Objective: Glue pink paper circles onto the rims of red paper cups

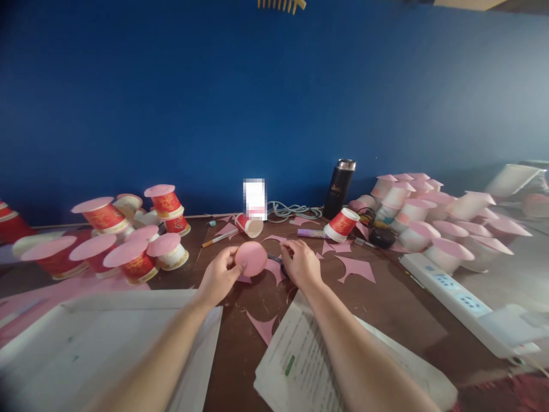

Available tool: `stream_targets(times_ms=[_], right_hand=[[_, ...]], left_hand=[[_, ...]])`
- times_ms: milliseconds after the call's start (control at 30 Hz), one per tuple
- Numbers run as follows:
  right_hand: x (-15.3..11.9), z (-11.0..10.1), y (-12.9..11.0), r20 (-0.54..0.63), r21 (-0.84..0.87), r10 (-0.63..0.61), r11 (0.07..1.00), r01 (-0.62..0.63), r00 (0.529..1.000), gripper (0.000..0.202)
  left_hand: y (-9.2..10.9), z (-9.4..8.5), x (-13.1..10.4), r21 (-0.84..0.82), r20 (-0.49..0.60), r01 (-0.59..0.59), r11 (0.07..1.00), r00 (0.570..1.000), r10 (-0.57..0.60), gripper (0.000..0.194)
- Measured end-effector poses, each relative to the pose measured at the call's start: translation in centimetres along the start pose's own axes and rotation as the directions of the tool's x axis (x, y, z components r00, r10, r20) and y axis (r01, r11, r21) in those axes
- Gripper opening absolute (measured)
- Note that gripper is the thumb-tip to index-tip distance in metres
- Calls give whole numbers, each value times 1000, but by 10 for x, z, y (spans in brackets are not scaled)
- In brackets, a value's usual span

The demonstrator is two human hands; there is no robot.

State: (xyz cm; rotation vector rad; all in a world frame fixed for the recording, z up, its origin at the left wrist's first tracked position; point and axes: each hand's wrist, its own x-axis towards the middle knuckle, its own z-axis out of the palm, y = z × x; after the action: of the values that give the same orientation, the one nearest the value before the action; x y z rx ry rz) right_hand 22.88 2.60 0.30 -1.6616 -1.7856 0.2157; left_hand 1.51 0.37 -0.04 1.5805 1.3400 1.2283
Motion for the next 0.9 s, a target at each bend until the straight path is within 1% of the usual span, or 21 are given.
stream_targets(times_ms=[100,167,233,300,367,433,500,533,567,633,667,767,900], right_hand=[[11,-4,3,-101,-81,5,997,-13,995,27],[21,-7,4,-115,-147,41,987,-58,993,29],[30,-11,4,-50,-195,77,977,-85,996,30],[40,-14,2,10,-200,76,977,-73,997,31],[49,-18,0,37,-178,59,983,-52,998,33],[58,-23,0,59,-172,77,983,-65,995,35],[67,-28,2,44,-214,106,972,-95,993,37],[70,-31,5,45,-260,121,960,-105,992,37],[73,-33,7,73,-346,135,933,-102,988,38],[76,-34,14,180,-510,168,859,-54,969,41],[77,-34,17,222,-547,177,837,-28,959,41],[76,-30,25,294,-570,159,821,39,943,40],[76,-25,32,320,-587,136,805,84,938,39]], left_hand=[[-5,3,-1,80,-23,-37,996,999,39,36],[-10,4,-1,127,-33,-37,991,999,41,37],[-14,4,0,162,-42,-17,987,999,24,39],[-16,4,0,166,-36,3,986,999,3,40],[-16,5,1,162,-25,20,987,1000,-16,42],[-16,6,1,178,-24,29,984,999,-26,42],[-15,6,1,190,-44,34,981,999,-27,42],[-14,5,1,187,-57,37,982,998,-27,41],[-14,5,2,176,-72,41,984,997,-29,39],[-13,4,2,144,-96,41,989,995,-28,37],[-12,4,3,129,-100,32,991,995,-19,37],[-13,3,3,95,-96,-10,995,995,19,37],[-13,3,3,103,-99,-32,994,994,43,38]])
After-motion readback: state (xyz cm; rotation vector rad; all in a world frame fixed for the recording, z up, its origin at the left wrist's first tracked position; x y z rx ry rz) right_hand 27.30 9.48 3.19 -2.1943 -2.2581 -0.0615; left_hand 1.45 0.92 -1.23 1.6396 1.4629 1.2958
